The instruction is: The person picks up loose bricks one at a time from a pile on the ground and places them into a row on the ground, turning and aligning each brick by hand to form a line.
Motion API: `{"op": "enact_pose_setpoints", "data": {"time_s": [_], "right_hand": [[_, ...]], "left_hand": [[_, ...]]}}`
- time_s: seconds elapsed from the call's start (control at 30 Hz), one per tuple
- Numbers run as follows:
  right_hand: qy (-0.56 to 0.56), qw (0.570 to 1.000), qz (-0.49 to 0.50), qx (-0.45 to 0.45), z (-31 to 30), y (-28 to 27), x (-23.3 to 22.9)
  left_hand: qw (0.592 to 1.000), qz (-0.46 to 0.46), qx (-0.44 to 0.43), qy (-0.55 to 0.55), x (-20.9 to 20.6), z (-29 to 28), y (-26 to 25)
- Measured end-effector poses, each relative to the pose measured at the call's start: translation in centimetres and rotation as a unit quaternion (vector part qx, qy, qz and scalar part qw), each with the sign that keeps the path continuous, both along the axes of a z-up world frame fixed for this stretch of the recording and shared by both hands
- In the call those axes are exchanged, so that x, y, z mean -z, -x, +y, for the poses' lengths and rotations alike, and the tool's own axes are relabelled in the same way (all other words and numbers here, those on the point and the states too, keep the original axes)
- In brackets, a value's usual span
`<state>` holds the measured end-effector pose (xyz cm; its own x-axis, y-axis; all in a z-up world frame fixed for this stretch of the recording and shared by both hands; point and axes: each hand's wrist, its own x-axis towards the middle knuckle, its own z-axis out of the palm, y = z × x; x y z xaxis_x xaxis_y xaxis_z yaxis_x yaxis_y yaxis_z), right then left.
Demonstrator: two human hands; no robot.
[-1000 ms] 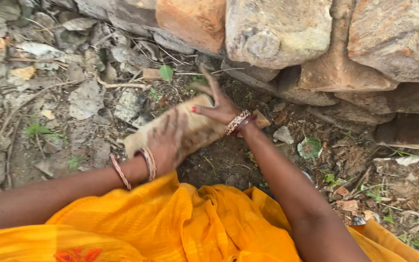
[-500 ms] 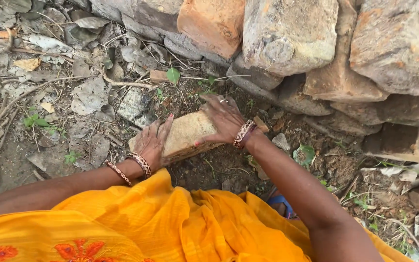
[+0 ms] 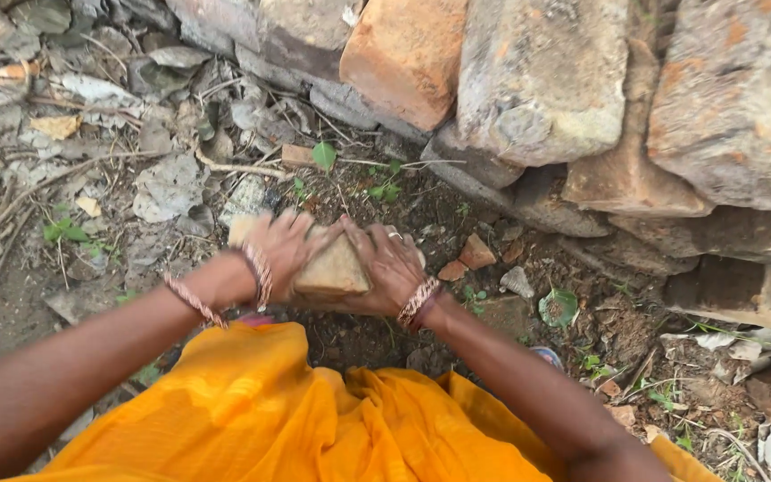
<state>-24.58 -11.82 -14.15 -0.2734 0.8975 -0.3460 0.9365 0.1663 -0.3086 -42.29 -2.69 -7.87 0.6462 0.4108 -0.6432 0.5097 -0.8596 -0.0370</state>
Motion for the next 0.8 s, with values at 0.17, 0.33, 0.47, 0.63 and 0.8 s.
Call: {"op": "enact_pose_setpoints", "data": {"time_s": [0.17, 0.33, 0.47, 0.63, 0.8], "right_hand": [[-0.096, 0.976, 0.145, 0.133, -1.6, 3.0, 1.5], [0.019, 0.958, 0.114, 0.263, -0.4, 6.6, 2.7], [0.002, 0.954, 0.054, 0.295, 0.3, 9.3, 3.8], [-0.044, 0.970, 0.040, 0.236, -1.0, 10.0, 2.7], [0.006, 0.974, 0.029, 0.223, -0.9, 9.3, 3.0]], "left_hand": [[0.990, 0.036, 0.132, -0.036, -0.8, 3.8, -0.3], [0.994, -0.063, 0.091, -0.021, 7.0, 5.8, 2.6], [0.987, -0.124, 0.019, -0.102, 6.7, 5.6, 7.6], [0.862, -0.420, -0.219, -0.180, 10.5, 3.6, 12.1], [0.853, -0.437, -0.251, -0.135, 10.9, 0.2, 12.9]]}}
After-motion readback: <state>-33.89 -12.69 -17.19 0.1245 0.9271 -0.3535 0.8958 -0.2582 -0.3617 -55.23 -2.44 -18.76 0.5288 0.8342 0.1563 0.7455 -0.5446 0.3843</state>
